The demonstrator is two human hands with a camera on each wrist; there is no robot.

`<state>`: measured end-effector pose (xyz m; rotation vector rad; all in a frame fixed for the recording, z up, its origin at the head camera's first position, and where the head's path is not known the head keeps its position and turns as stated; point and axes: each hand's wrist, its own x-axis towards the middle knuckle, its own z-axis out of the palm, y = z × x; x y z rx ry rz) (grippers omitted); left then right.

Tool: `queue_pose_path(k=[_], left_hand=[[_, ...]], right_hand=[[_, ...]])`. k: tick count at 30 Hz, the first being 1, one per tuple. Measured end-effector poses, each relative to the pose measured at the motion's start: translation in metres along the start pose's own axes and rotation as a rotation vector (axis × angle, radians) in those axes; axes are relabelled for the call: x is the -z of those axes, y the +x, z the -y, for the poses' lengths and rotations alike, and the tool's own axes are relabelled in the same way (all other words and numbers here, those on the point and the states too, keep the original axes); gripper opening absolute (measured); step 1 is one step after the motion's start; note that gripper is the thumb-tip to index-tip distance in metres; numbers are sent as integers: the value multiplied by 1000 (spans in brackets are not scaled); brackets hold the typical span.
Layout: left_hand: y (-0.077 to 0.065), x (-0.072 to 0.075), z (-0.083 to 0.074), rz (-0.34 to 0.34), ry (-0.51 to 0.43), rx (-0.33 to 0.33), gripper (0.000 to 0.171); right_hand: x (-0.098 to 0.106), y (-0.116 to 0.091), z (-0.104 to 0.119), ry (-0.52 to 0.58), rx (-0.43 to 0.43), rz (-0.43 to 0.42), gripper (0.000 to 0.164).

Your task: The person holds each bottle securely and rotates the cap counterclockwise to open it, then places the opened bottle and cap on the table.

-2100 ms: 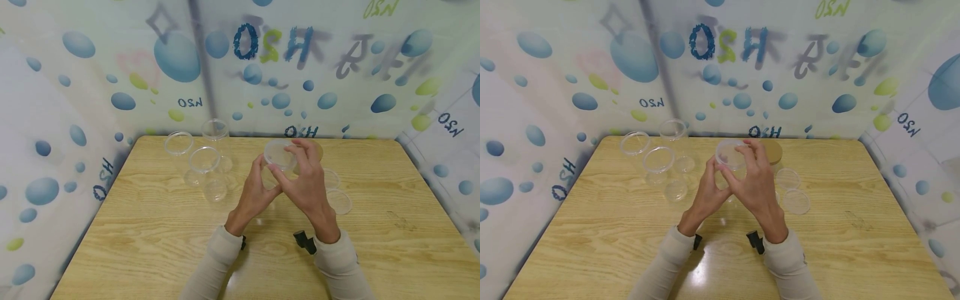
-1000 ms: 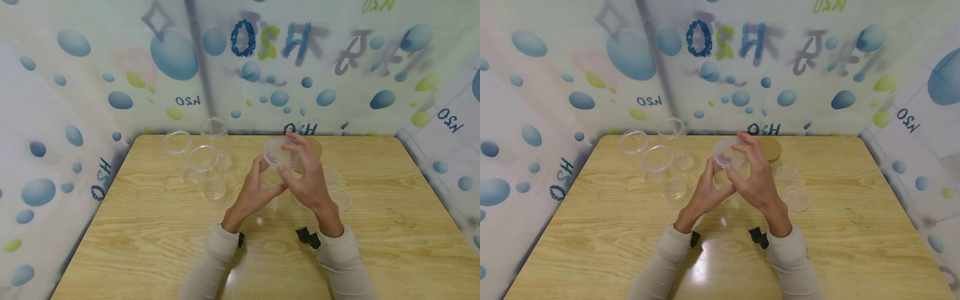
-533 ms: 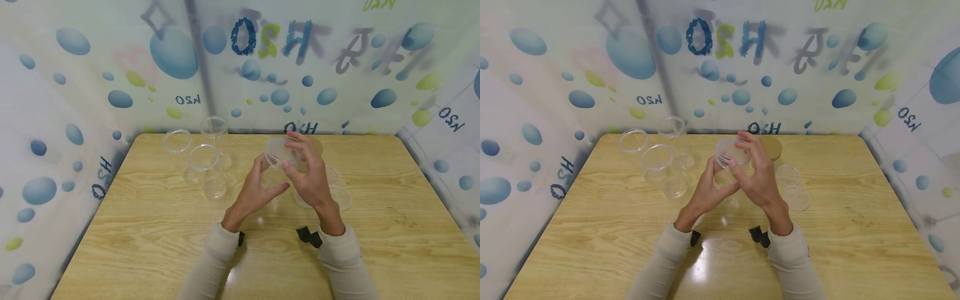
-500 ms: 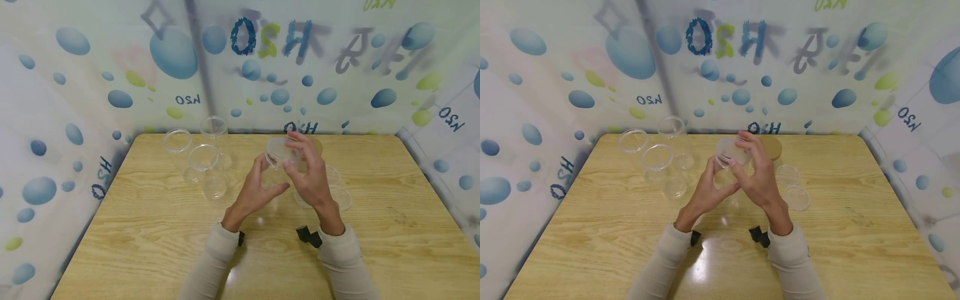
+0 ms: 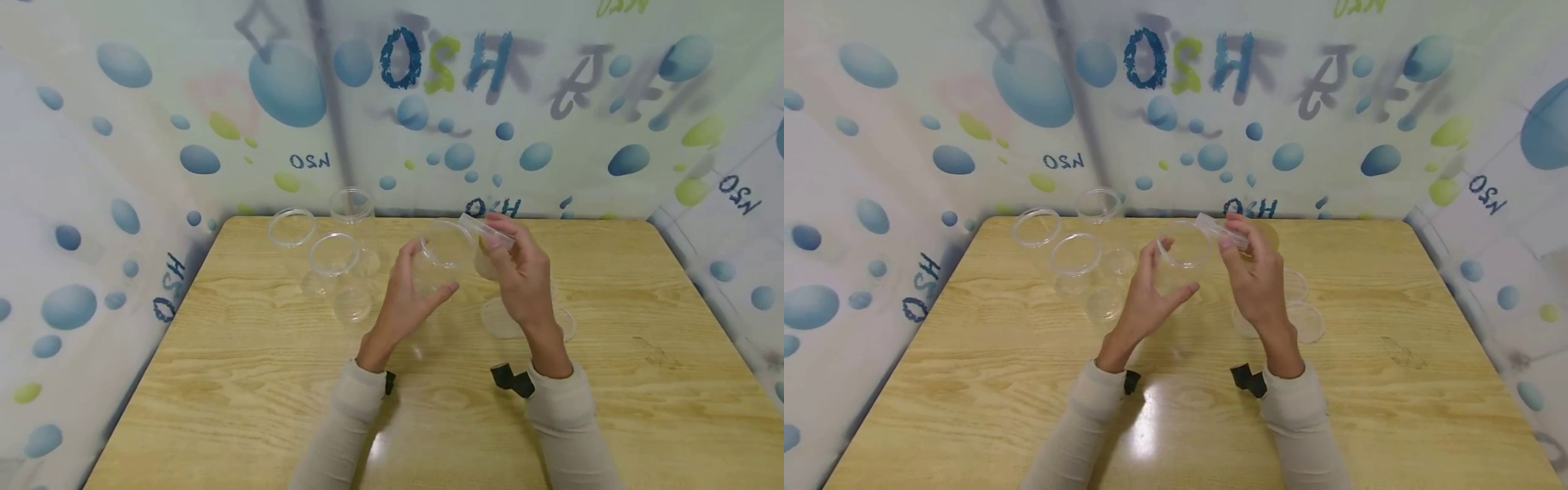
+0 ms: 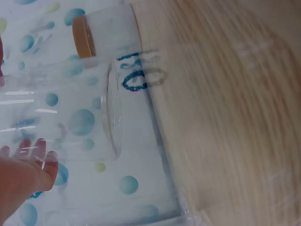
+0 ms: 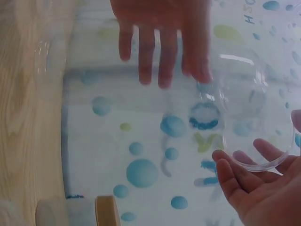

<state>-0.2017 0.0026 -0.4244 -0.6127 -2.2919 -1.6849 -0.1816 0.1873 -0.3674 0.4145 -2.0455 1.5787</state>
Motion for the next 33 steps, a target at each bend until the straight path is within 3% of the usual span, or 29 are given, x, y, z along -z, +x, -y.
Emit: queue_pose_path(k=[4, 9, 13, 19, 27, 30, 33], left_hand=[[1, 8, 5, -65, 43, 47, 87], [3, 17, 11, -108, 98, 120, 88], [3, 21, 16, -129, 127, 136, 88], [4, 22, 23, -196, 173, 127, 88], [7, 26, 25, -213, 173, 133, 93], [9, 27, 22, -238, 174, 94, 98], [12, 27, 14, -250, 212, 13, 100]], right_hand=[[14, 2, -8, -24, -57, -35, 29], [38, 2, -20, -185, -162, -37, 32], [59, -2, -33, -315, -247, -27, 37], [90, -7, -54, -500, -411, 31, 54], [133, -8, -77, -665, -696, 142, 83], [143, -9, -83, -739, -774, 173, 88], [150, -11, -89, -805, -824, 225, 92]])
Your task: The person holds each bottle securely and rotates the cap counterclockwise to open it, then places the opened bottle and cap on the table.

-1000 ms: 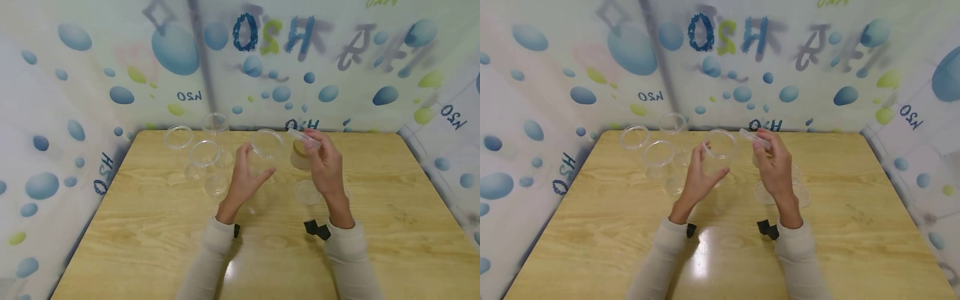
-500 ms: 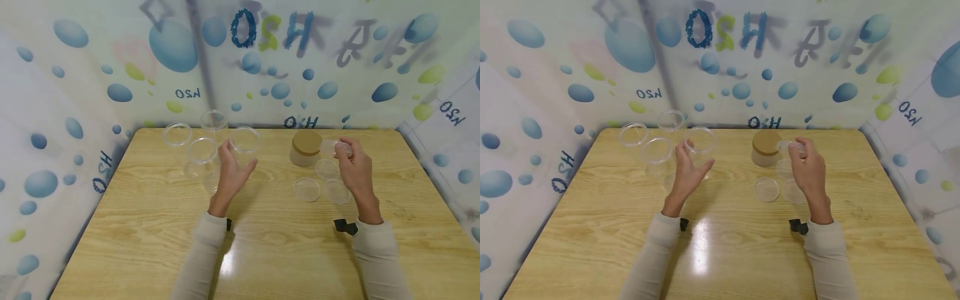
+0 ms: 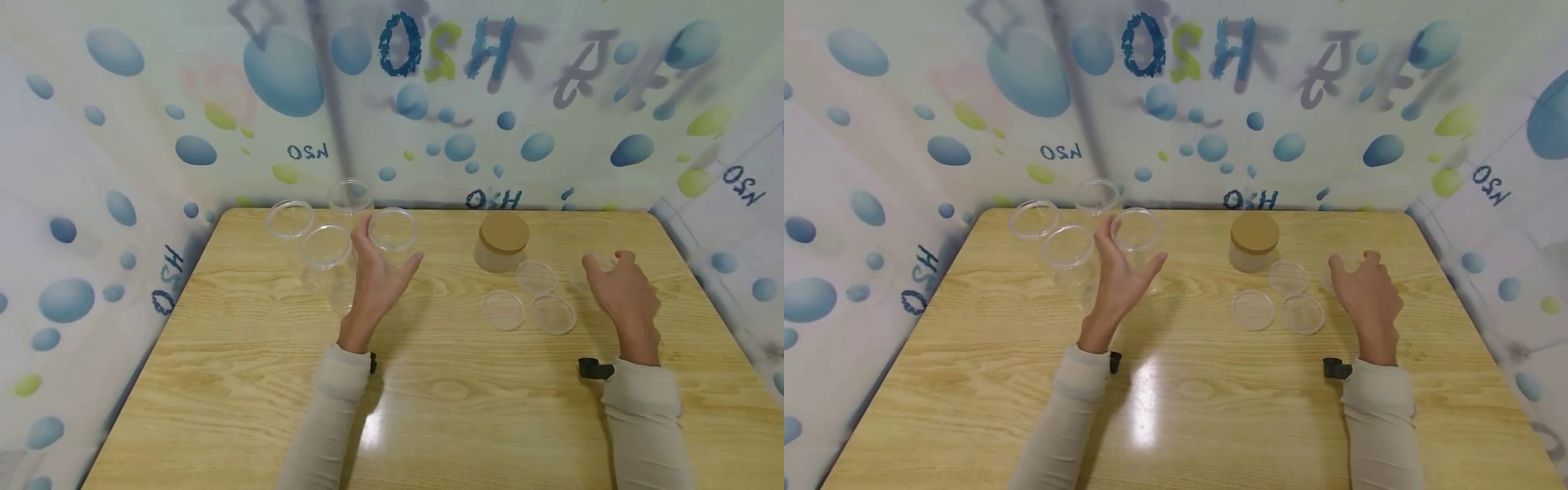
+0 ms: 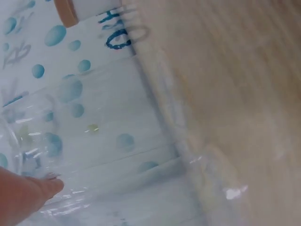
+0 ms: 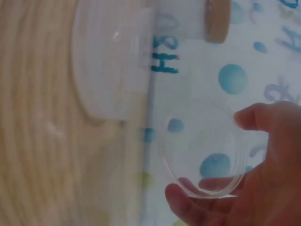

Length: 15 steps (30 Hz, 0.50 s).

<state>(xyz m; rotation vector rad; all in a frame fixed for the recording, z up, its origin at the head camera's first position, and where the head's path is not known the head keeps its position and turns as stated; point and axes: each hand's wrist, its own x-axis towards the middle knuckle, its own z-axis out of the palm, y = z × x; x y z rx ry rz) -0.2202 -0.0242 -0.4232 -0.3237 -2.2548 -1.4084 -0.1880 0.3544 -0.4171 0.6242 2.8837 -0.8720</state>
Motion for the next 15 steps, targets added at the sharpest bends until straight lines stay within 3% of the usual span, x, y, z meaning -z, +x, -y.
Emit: queue_pose_path(k=[5, 11, 13, 15], left_hand=[[5, -1, -14, -70, 177, -249, 95], [8, -6, -22, -247, 379, -583, 66], [6, -8, -24, -264, 407, -666, 61], [3, -11, -27, -233, 401, -740, 55]], right_hand=[[-5, 7, -12, -89, -36, 71, 97], [-10, 12, -22, -121, -68, 143, 100], [-10, 12, -23, -126, -76, 163, 100], [-9, 13, -24, -127, -72, 183, 101]])
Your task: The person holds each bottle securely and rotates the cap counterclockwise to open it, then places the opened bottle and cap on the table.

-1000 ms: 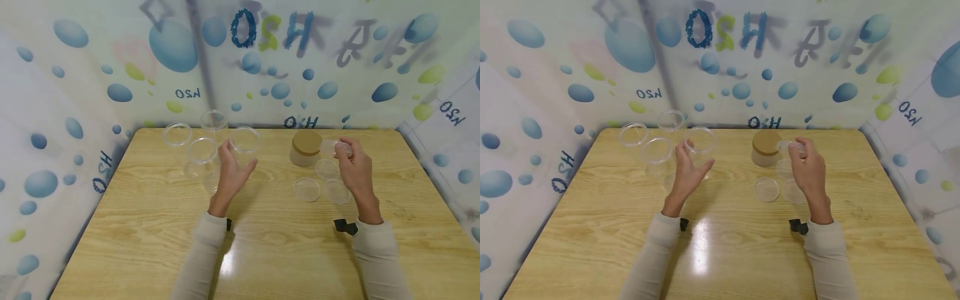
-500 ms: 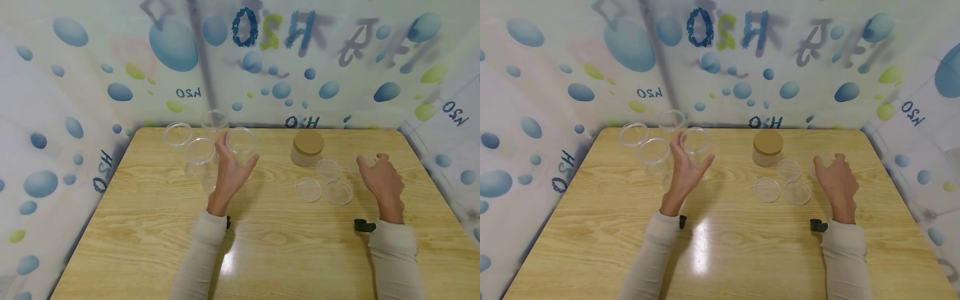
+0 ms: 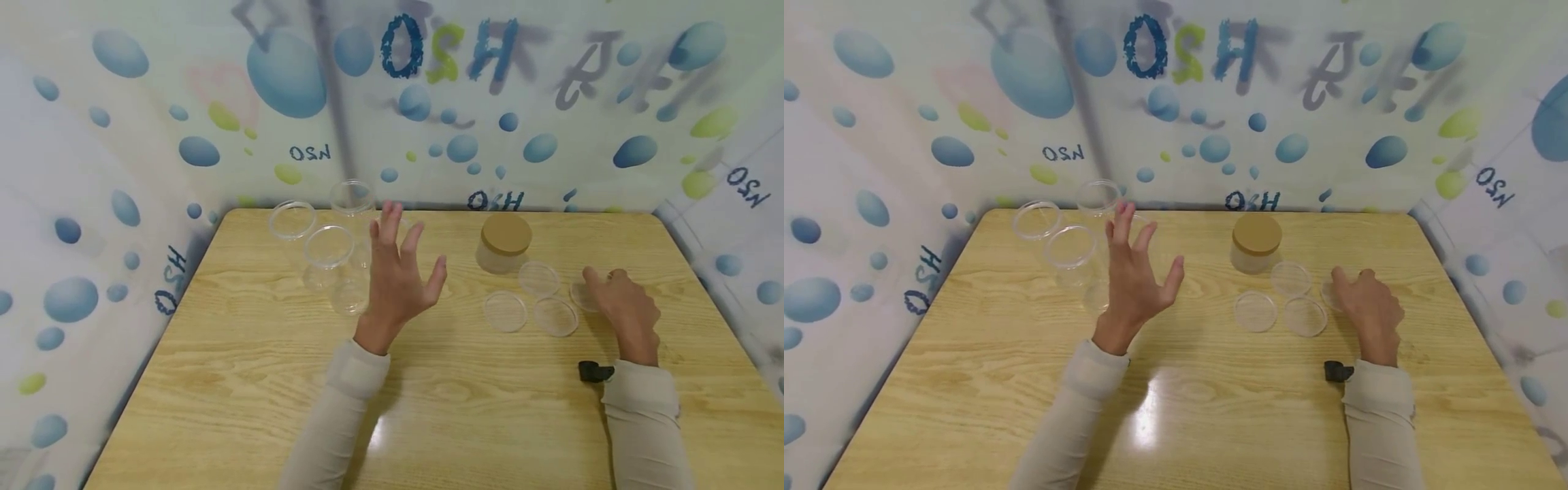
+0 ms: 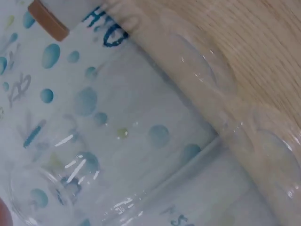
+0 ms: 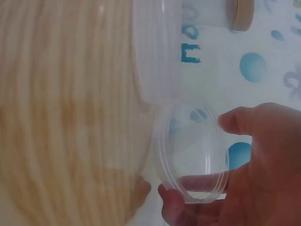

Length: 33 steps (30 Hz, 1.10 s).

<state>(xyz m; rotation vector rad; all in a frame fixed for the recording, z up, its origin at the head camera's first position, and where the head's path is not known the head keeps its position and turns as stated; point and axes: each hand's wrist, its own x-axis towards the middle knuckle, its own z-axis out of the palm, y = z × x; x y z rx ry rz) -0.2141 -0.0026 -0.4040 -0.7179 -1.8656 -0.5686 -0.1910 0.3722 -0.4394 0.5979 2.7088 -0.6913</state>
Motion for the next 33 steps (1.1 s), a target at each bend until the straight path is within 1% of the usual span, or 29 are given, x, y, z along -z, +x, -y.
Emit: queue_pose_path(k=[2, 3, 4, 5, 6, 7, 8, 9, 11, 13, 15, 16, 17, 20, 23, 26, 29, 33], left_hand=[[1, -3, -7, 36, -58, -82, 49], [1, -5, -12, 72, -91, -115, 46], [1, -7, -16, 115, -131, -135, 43], [1, -10, -21, 171, -173, -134, 42], [2, -13, -26, 239, -221, -112, 42], [1, -17, -30, 317, -265, -62, 44], [1, -21, -34, 404, -307, 13, 46], [1, -25, -37, 492, -349, 107, 50], [1, -36, -39, 653, -438, 337, 60], [1, -50, -38, 770, -502, 535, 70], [-1, -64, -35, 845, -558, 683, 79], [-2, -71, -34, 867, -582, 742, 83], [-3, -79, -33, 883, -599, 778, 87], [-7, -99, -31, 905, -641, 849, 96], [-10, -115, -31, 894, -670, 900, 103], [-11, -125, -34, 867, -702, 954, 108], [-10, -131, -36, 863, -724, 991, 112], [-9, -138, -37, 878, -703, 1022, 115]], right_hand=[[1, 1, -3, 0, 16, 17, 100], [2, 1, -4, 3, 25, 24, 100], [3, 2, -6, 6, 33, 30, 99], [4, 2, -7, 10, 46, 33, 98], [4, 2, -8, 14, 57, 35, 97], [5, 2, -8, 17, 69, 35, 96], [5, 2, -9, 26, 80, 33, 95], [6, 2, -9, 34, 91, 33, 94], [6, 2, -10, 51, 113, 40, 92], [5, 2, -10, 67, 127, 45, 91], [5, 2, -10, 77, 131, 51, 89], [5, 2, -10, 77, 131, 51, 89], [5, 2, -10, 74, 131, 45, 88], [5, 3, -11, 71, 138, 32, 87], [5, 3, -12, 69, 154, 15, 86], [3, 3, -12, 71, 174, 4, 83], [2, 4, -12, 74, 194, 6, 79], [1, 3, -11, 105, 205, 25, 77]])
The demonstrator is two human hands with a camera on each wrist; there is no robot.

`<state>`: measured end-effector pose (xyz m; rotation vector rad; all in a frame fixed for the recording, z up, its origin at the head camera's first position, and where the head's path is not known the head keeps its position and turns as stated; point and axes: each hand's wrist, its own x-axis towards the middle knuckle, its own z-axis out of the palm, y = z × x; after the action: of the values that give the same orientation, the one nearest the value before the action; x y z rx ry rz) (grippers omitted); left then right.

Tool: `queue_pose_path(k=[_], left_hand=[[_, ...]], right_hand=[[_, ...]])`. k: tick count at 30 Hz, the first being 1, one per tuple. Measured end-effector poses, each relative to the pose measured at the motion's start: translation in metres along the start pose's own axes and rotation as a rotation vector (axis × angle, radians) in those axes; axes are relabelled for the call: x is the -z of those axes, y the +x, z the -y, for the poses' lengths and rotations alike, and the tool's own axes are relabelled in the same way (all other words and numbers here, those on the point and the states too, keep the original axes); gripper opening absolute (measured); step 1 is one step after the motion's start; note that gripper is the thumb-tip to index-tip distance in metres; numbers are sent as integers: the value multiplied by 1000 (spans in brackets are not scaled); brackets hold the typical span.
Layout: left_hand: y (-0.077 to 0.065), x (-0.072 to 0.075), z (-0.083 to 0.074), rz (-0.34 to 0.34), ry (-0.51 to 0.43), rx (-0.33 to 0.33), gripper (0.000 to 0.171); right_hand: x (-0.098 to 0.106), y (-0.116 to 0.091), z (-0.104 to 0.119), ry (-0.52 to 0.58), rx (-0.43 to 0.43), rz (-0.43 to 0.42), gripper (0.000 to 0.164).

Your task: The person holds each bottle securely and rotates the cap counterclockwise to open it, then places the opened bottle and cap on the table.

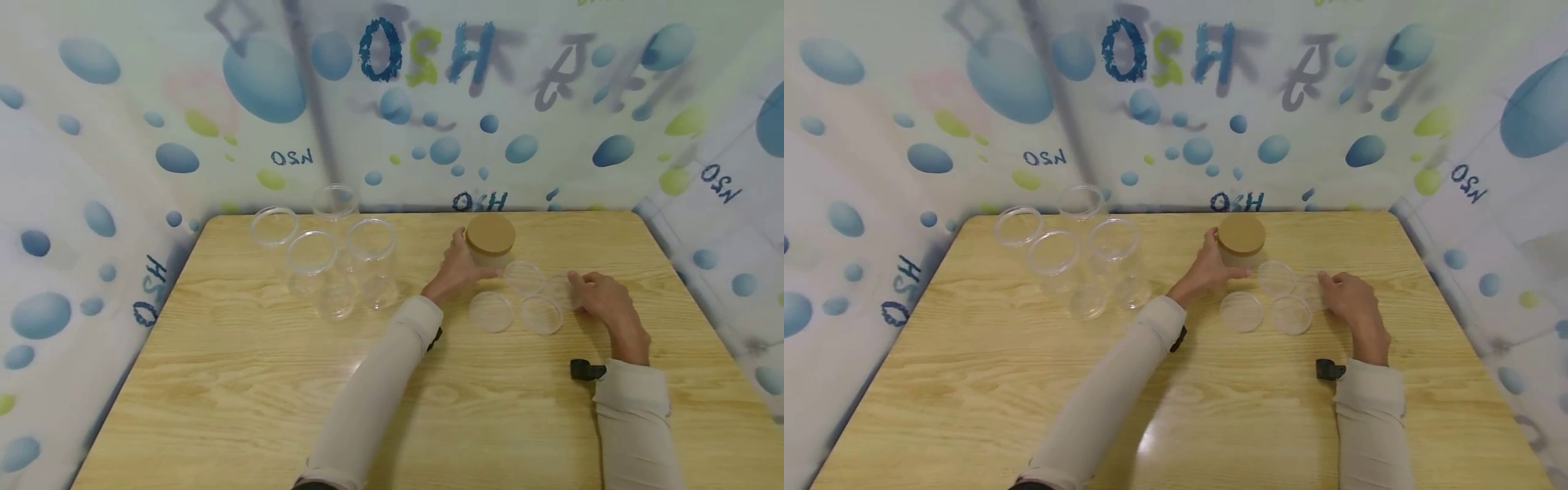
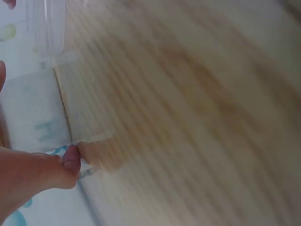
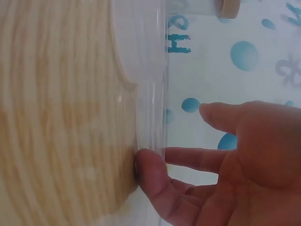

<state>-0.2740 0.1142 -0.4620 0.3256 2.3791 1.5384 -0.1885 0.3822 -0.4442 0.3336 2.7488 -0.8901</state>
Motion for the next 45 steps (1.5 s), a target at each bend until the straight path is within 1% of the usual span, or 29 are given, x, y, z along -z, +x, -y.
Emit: queue_pose_path(k=[4, 9, 11, 14, 17, 21, 24, 28, 32, 35, 38, 40, 43, 45], left_hand=[[4, 0, 1, -15, 12, 6, 112], [5, 1, 5, -16, -48, -18, 99], [4, 2, 6, -9, -94, -30, 95], [2, 4, 6, 5, -147, -16, 96], [-2, 8, 6, 20, -229, -5, 96], [-10, 16, 6, 5, -327, -32, 89], [-17, 20, 5, -17, -354, -66, 87], [-27, 24, 2, -28, -331, -92, 89], [-41, 27, -3, -24, -281, -92, 89], [-54, 30, -8, -26, -242, -106, 90], [-65, 33, -13, -46, -207, -137, 96], [-71, 34, -15, -66, -185, -159, 102], [-80, 35, -17, -105, -129, -194, 111], [-87, 35, -19, -136, -52, -228, 112]], right_hand=[[-1, -1, 2, 26, 5, 14, 78], [0, -3, 4, 11, 8, 25, 80], [1, -3, 4, -1, 11, 25, 81], [4, -5, 4, -36, 13, 18, 82], [6, -8, 7, -70, -9, 4, 85], [7, -11, 14, -84, -10, -65, 88], [7, -13, 21, -59, 56, -120, 84], [5, -16, 33, -6, 228, -160, 76], [-2, -28, 60, 34, 387, -179, 74], [-13, -42, 88, 32, 451, -165, 80], [-26, -52, 114, 13, 509, -169, 87], [-35, -57, 126, 15, 546, -193, 90], [-46, -61, 139, 26, 600, -252, 95], [-53, -64, 145, 35, 634, -294, 98]])
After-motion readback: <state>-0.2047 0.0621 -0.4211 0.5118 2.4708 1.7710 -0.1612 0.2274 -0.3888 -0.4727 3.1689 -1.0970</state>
